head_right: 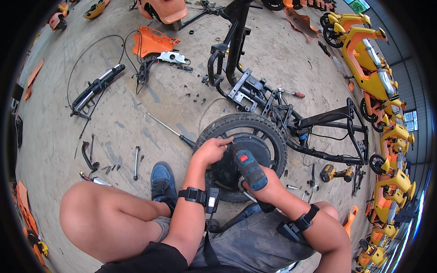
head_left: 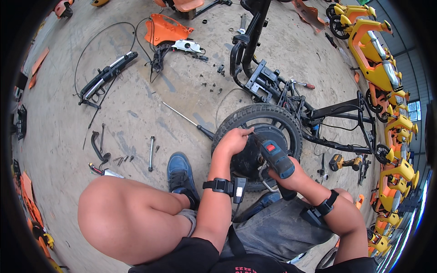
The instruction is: The person uses a screwdriver to pry at a scooter tire, then handles electrical components on the floor, and finally uses a power drill to fasten screws onto the wheel assembly.
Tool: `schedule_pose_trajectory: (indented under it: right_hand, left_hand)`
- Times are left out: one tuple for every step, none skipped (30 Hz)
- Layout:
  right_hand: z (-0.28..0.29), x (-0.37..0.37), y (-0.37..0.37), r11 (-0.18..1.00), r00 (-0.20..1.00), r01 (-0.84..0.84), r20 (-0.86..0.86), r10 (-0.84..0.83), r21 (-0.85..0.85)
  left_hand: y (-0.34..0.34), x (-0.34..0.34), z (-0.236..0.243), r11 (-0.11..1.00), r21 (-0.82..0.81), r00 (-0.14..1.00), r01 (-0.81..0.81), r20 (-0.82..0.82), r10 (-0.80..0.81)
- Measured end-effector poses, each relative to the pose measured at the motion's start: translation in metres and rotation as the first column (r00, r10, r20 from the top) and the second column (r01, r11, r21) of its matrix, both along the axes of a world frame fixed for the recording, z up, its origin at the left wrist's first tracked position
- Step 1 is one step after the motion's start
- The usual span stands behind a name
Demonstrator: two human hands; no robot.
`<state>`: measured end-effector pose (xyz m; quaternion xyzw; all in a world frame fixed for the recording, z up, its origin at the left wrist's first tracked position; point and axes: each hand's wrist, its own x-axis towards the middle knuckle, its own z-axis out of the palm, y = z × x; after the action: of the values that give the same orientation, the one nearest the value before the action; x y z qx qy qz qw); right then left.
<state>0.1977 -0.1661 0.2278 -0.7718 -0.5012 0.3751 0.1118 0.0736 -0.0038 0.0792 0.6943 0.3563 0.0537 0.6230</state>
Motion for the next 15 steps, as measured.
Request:
schedule_pose_trajectory:
  right_hand:
    - [0.001, -0.001, -0.001, 1.0, 1.0, 0.002, -0.004, -0.001, 0.004]
    - [0.002, -0.002, -0.002, 1.0, 1.0, 0.004, -0.009, -0.004, 0.009]
    - [0.0, -0.001, -0.003, 1.0, 1.0, 0.006, -0.008, -0.006, 0.008]
    - [-0.003, 0.0, -0.003, 1.0, 0.999, 0.027, -0.047, -0.027, 0.003]
    - [-0.003, 0.002, -0.003, 0.999, 0.995, 0.048, -0.085, -0.048, -0.002]
    - [-0.002, 0.001, -0.002, 0.999, 0.995, 0.054, -0.083, -0.054, -0.002]
    - [-0.002, 0.0, 0.002, 1.0, 0.999, 0.019, -0.033, -0.02, -0.01]
    - [-0.001, -0.001, 0.006, 1.0, 1.0, -0.014, 0.018, 0.015, -0.019]
    - [0.0, -0.001, 0.009, 1.0, 1.0, -0.015, 0.018, 0.015, -0.016]
    - [0.001, -0.002, 0.011, 1.0, 0.999, -0.014, 0.032, 0.014, -0.025]
    - [0.002, -0.002, 0.012, 0.999, 0.999, -0.012, 0.047, 0.014, -0.035]
    - [0.001, -0.003, 0.012, 0.999, 0.999, -0.012, 0.046, 0.014, -0.034]
    - [0.001, -0.004, 0.014, 0.999, 0.997, -0.006, 0.073, 0.009, -0.049]
    - [0.001, -0.008, 0.019, 0.998, 0.995, -0.019, 0.093, 0.024, -0.057]
    - [-0.002, -0.007, 0.019, 0.998, 0.995, -0.026, 0.094, 0.03, -0.052]
  left_hand:
    - [0.001, 0.0, 0.0, 1.0, 0.0, 1.0, 0.001, 0.001, -0.001]
    - [0.001, 0.0, 0.0, 1.0, -0.011, 1.0, 0.007, 0.001, -0.007]
    - [0.001, 0.0, 0.0, 1.0, -0.022, 1.0, 0.014, 0.0, -0.014]
    - [0.001, 0.0, 0.0, 1.0, -0.022, 1.0, 0.018, 0.002, -0.018]
    - [0.002, 0.001, 0.0, 1.0, -0.03, 1.0, -0.002, 0.013, 0.003]
    - [0.002, 0.001, 0.0, 0.999, -0.039, 0.999, -0.022, 0.023, 0.023]
    - [0.004, 0.001, -0.002, 0.999, -0.036, 0.999, -0.023, 0.022, 0.023]
    - [0.005, 0.001, -0.005, 0.993, -0.086, 0.995, -0.083, 0.055, 0.088]
    - [0.006, 0.001, -0.007, 0.985, -0.102, 0.985, -0.141, 0.082, 0.15]
    - [0.008, 0.001, -0.004, 0.974, -0.119, 0.972, -0.195, 0.11, 0.208]
    - [0.011, 0.0, 0.0, 0.974, -0.118, 0.972, -0.194, 0.11, 0.207]
    - [0.015, 0.0, 0.003, 0.924, -0.166, 0.923, -0.343, 0.122, 0.365]
    - [0.022, -0.002, 0.009, 0.847, -0.213, 0.845, -0.487, 0.129, 0.518]
    - [0.031, -0.006, -0.022, 0.743, -0.203, 0.743, -0.637, 0.093, 0.663]
    - [0.035, -0.006, -0.042, 0.74, -0.2, 0.739, -0.642, 0.096, 0.667]
